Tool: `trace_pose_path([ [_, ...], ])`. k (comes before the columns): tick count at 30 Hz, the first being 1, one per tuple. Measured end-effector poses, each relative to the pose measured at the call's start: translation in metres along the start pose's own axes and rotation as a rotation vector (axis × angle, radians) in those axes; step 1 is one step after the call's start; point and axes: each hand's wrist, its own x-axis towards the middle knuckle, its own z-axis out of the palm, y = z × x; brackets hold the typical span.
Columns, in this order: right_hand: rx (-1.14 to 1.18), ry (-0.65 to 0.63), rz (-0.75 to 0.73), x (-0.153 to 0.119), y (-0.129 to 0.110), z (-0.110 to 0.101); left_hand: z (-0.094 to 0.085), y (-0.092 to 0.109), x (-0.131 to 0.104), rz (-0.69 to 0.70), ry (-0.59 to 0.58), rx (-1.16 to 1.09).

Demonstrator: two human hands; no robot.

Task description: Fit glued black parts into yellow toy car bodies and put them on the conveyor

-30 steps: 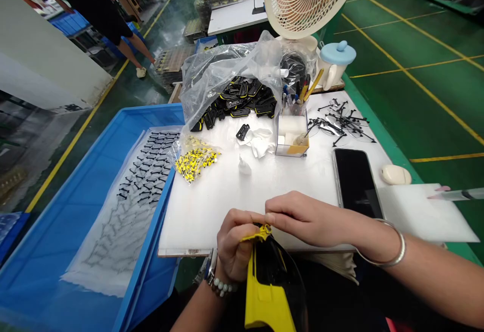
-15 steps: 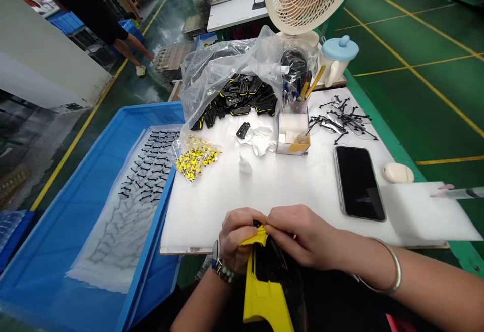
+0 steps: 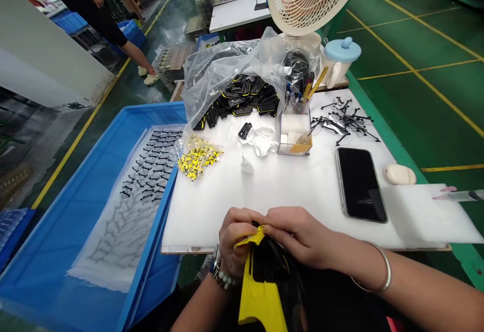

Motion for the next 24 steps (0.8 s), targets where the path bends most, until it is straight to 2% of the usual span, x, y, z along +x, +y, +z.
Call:
trace_pose_path([
  [6, 0.086, -0.064, 0.111, 0.004, 0.002, -0.008, 0.013, 0.009, 0.004, -0.041, 0.007, -0.219],
  [11, -0.055, -0.186, -0.043, 0.011, -0.003, -0.012, 0.018, 0.008, -0.004, 0.047, 0.076, -0.265],
  [15, -0.098, -0.165, -0.074, 0.009, -0.006, -0.011, 0.020, 0.008, -0.003, 0.070, 0.087, -0.220],
  [21, 0.051, -0.108, -0.015, 0.002, -0.001, -0.003, 0.020, 0.003, -0.002, 0.081, 0.076, -0.213],
  [24, 0.006, -0.072, -0.040, 0.001, 0.001, 0.001, 0.020, 0.001, -0.004, 0.087, 0.080, -0.226],
])
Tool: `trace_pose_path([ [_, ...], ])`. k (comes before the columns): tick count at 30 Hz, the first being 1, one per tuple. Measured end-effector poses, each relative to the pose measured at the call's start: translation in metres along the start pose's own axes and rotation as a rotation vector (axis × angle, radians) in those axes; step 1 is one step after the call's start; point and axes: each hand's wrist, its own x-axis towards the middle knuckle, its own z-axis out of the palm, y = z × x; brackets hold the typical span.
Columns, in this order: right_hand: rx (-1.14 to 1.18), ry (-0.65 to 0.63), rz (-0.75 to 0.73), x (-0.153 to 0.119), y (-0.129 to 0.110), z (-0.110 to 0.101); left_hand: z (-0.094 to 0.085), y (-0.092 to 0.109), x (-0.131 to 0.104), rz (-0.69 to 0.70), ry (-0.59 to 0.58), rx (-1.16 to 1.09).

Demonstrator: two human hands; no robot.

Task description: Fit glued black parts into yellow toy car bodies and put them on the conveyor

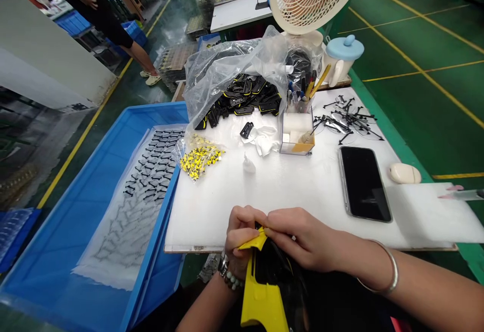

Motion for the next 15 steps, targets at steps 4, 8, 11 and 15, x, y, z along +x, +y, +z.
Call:
trace_pose_path([
  [4, -0.086, 0.021, -0.070, -0.001, -0.001, -0.001, 0.002, 0.002, 0.002, -0.005, 0.012, -0.021],
  [8, -0.115, -0.088, -0.021, 0.001, -0.002, -0.019, 0.002, 0.007, 0.010, -0.092, -0.021, -0.031],
  [11, -0.108, 0.062, 0.161, 0.011, 0.006, -0.035, -0.001, 0.010, 0.012, -0.158, -0.049, -0.025],
  [15, -0.242, 0.351, 0.393, 0.039, 0.034, -0.039, -0.005, 0.012, 0.010, -0.236, -0.087, -0.003],
])
